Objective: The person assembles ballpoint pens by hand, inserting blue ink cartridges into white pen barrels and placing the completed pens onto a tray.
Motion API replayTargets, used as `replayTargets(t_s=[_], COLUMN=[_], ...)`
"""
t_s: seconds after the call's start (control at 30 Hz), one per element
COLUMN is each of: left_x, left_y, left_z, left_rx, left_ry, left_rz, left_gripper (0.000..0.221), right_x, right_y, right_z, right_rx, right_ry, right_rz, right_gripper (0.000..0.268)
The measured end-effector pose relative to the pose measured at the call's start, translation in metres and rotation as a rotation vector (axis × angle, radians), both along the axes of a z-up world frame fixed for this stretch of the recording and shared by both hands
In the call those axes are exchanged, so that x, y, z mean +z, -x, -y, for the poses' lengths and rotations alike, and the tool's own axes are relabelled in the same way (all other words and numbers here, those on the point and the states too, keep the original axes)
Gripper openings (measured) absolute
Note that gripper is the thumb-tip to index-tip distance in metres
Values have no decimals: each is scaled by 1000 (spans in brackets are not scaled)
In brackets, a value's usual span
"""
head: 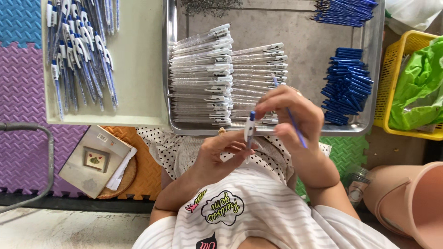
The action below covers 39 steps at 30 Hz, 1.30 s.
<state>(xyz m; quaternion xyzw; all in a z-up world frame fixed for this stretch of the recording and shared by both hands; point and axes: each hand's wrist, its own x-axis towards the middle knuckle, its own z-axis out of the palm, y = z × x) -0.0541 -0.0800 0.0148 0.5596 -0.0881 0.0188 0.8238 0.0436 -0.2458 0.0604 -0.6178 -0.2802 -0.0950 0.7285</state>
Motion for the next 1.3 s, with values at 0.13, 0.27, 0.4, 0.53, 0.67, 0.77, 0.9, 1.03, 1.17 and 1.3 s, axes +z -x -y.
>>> replayTargets(t_s=[0.13, 0.27, 0.4, 0.53, 0.67, 0.77, 0.9, 1.03, 1.17, 1.3], left_x=[-2, -6, -3, -6, -15, -8, -22, -29, -30, -33], left_y=[2, 1, -1, -2, 4, 0, 3, 0, 3, 4], left_z=[4, -3, -10, -10, -5, -10, -17, -17, -23, -27], left_rx=[-45, -135, -223, -323, -359, -327, -265, -270, -241, -225], left_ry=[-69, -24, 35, 51, 58, 79, 17, -47, -108, -155], left_rz=[-7, -29, -53, -63, -91, -143, -163, -165, -193, -214], left_gripper=[43, 49, 49, 48, 48, 46, 48, 49, 54, 54], right_x=[1, 13, 28, 15, 1, -15, -48, -55, -85, -121], right_y=[-15, -18, -18, -29, -37, -10, 26, 41, 25, 25], right_z=[6, 7, 6, 11, 46, 50, 54, 85, 191, 266], right_rx=[247, 253, 260, 130, 158, 208, 157, -174, -673, -819], right_ry=[36, 137, 181, 84, -241, -367, -89, 448, 784, 910], right_rz=[-184, -192, -208, -129, -252, -331, -331, -70, 131, 127], right_gripper=[32, 21, 22, 35, 29, 37, 22, 9, 4, 15])
